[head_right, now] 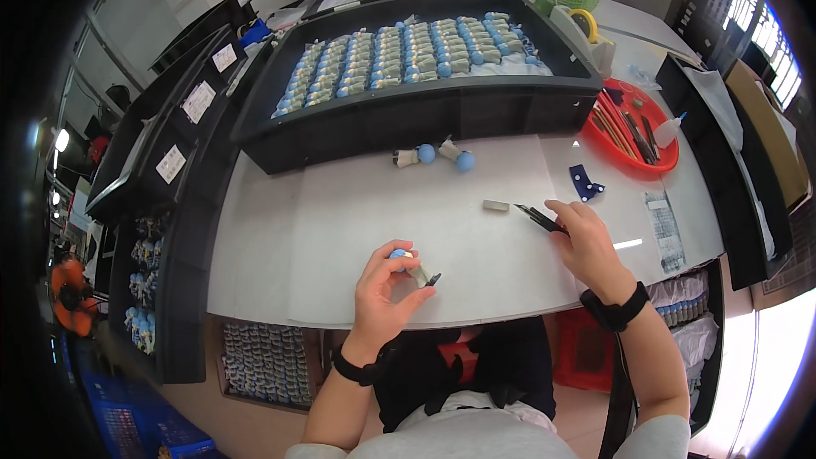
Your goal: Assembling small blue and white toy figures and sorting them into bins at a workbench.
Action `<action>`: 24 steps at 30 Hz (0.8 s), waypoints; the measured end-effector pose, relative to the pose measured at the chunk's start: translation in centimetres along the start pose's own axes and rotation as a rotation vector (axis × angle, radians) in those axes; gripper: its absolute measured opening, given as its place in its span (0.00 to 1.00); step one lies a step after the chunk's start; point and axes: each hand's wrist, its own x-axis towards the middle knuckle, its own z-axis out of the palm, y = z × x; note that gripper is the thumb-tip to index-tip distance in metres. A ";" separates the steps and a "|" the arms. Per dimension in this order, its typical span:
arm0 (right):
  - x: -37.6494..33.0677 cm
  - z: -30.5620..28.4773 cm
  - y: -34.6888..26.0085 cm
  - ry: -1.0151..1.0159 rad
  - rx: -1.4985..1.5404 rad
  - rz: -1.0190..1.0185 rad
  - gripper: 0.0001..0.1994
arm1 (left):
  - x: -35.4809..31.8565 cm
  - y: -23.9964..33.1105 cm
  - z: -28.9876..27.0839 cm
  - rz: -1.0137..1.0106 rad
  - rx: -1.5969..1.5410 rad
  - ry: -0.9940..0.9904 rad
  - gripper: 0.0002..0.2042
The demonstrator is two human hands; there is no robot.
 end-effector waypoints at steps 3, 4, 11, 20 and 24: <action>-0.9 0.1 -2.1 -0.005 0.077 -0.027 0.18 | 0.0 0.6 -0.5 -0.079 -0.126 -0.035 0.22; -1.3 0.2 -3.2 -0.024 0.162 -0.038 0.18 | 0.0 0.8 -0.5 -0.080 -0.127 -0.031 0.22; -1.2 2.7 -8.5 -0.166 0.247 -0.278 0.15 | -0.1 0.5 -0.6 -0.058 -0.225 -0.078 0.25; -1.3 5.1 -9.7 0.019 0.005 -0.425 0.11 | 0.0 0.5 -0.6 -0.094 -0.302 -0.093 0.25; -1.0 5.4 -9.6 0.063 -0.147 -0.532 0.10 | 0.0 0.6 -0.9 -0.104 -0.305 -0.104 0.25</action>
